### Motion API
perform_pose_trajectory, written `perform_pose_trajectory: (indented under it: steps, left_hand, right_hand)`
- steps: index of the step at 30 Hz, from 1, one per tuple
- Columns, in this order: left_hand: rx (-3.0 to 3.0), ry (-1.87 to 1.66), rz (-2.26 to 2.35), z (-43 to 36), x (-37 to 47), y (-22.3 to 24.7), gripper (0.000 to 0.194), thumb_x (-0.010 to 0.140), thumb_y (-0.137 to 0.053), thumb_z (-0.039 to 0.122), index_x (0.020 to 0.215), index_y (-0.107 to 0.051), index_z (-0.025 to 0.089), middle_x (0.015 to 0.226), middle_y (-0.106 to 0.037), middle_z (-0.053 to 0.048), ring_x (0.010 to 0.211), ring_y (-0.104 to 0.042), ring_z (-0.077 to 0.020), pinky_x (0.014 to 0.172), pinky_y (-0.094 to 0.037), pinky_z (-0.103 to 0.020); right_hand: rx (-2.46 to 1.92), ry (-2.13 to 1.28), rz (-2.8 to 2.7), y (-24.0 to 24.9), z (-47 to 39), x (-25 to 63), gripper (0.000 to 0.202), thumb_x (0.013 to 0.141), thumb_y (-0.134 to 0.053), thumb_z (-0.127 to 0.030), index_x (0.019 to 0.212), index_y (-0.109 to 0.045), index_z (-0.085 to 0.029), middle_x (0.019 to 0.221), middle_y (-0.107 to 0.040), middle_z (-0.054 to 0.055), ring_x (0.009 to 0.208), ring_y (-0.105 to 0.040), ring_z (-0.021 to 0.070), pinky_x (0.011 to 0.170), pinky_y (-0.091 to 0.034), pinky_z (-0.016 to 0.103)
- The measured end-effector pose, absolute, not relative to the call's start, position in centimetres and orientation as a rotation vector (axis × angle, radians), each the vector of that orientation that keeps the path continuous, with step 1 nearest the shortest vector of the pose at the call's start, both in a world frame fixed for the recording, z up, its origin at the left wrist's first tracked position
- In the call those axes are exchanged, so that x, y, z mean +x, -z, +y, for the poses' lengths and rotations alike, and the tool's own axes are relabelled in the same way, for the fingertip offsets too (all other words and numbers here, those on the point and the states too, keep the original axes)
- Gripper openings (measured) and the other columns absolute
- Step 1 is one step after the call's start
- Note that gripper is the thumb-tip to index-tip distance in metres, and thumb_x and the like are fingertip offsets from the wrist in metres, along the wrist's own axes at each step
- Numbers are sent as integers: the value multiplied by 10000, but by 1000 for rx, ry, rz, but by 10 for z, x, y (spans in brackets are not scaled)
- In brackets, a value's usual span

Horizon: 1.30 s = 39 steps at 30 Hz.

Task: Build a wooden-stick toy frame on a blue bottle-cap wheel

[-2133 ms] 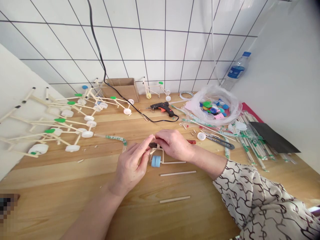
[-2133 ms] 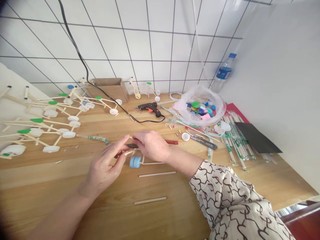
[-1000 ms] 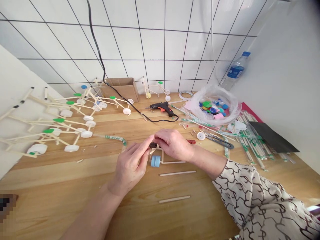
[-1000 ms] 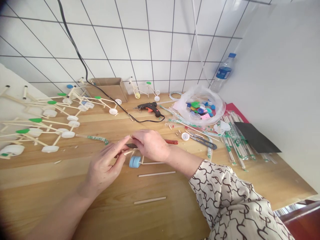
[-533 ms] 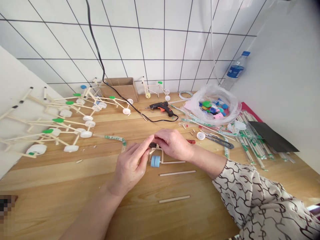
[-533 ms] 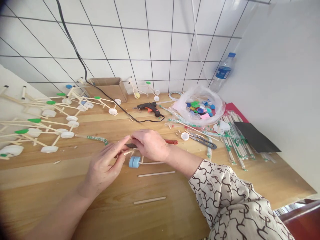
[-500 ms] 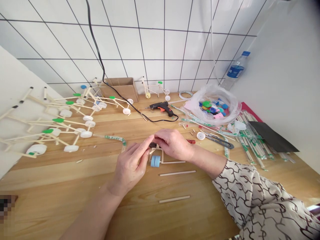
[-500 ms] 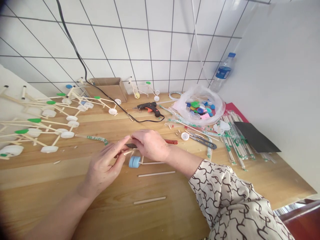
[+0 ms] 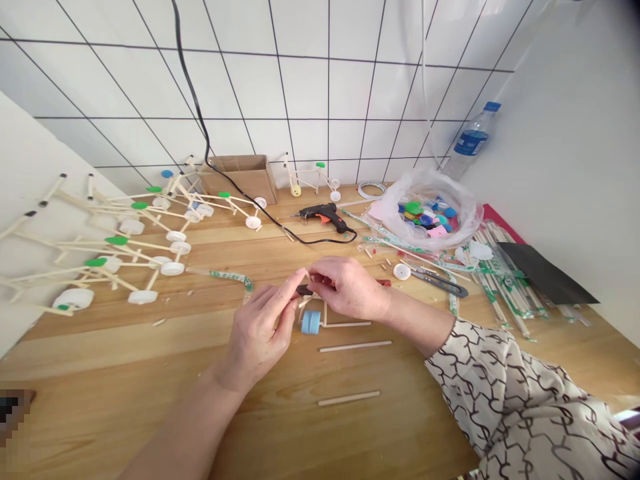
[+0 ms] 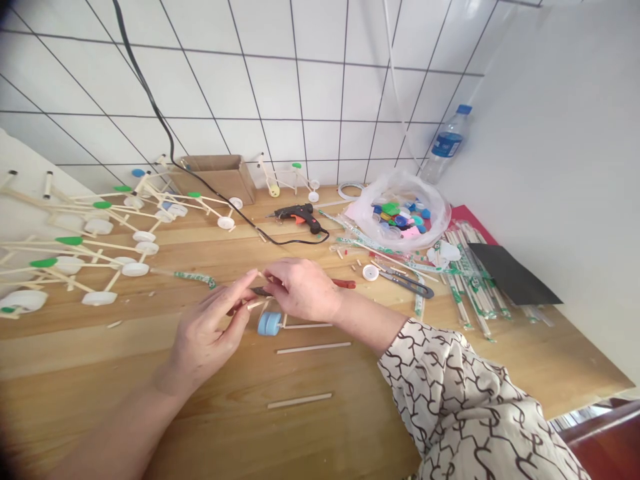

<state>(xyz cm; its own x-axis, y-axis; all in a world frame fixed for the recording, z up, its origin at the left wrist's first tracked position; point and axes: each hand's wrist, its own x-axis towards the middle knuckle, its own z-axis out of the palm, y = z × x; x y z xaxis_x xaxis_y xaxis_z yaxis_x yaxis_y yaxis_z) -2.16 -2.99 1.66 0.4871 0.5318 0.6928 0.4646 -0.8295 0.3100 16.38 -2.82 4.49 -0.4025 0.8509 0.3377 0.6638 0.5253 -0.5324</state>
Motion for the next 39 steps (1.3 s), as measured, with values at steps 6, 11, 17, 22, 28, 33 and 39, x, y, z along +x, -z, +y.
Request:
perform_pose_trajectory:
  steps: [6, 11, 17, 22, 28, 33, 39]
  left_hand:
    - [2569, -1256, 993, -32, -22, -15, 501, 856, -474, 83, 1340, -455, 210, 886, -697, -38, 766, -643, -149, 755, -537, -286]
    - [2437, -1252, 1205, -33, -24, -17, 286, 852, -517, 159, 1126, -590, 192, 784, -677, -9, 694, -622, -124, 689, -518, -243]
    - [2257, -1141, 1299, -33, -22, -29, 134, 809, -537, 229, 747, -645, 179, 677, -665, 1, 574, -570, -111, 554, -468, -219]
    - [2105, -934, 1371, -32, -21, -34, 192, 771, -539, 294, 691, -674, 183, 600, -676, 8, 512, -559, -126, 524, -451, -236]
    - [1950, -670, 1387, -30, -20, -33, 257, 752, -552, 361, 750, -729, 174, 644, -719, -21, 572, -627, -173, 536, -456, -254]
    - [1966, -544, 1373, -30, -18, -33, 302, 764, -530, 381, 736, -737, 163, 611, -689, -22, 578, -597, -176, 513, -395, -241]
    - [1952, -463, 1373, -30, -15, -34, 338, 766, -496, 396, 617, -688, 161, 498, -553, 17, 480, -460, -132, 470, -301, -225]
  right_hand:
    - [-1242, -415, -2170, -46, -27, 165, 80, 801, -559, -87, 830, -618, -132, 716, -598, 24, 649, -501, 108, 624, -378, 215]
    - [-1270, -431, -2108, -48, -26, 167, 137, 779, -550, -62, 839, -644, -140, 764, -642, 27, 651, -532, 96, 636, -401, 204]
    - [-1428, -402, -2043, -55, -22, 175, 150, 768, -540, -61, 817, -667, -125, 747, -661, 32, 647, -548, 98, 637, -402, 212]
    - [-1614, -451, -2112, -65, -22, 184, 145, 748, -554, -81, 746, -682, -149, 666, -654, 11, 573, -514, 92, 583, -364, 218]
    - [-1738, -646, -2388, -79, -28, 189, 95, 732, -626, -155, 690, -705, -186, 607, -646, 1, 528, -487, 97, 503, -301, 221]
    - [-1676, -615, -2570, -77, -34, 187, 106, 717, -617, -172, 725, -717, -206, 680, -671, 20, 551, -492, 115, 486, -274, 228]
    - [-1594, -673, -2700, -75, -40, 179, 190, 718, -530, -99, 575, -628, -178, 577, -592, 12, 465, -402, 97, 441, -251, 227]
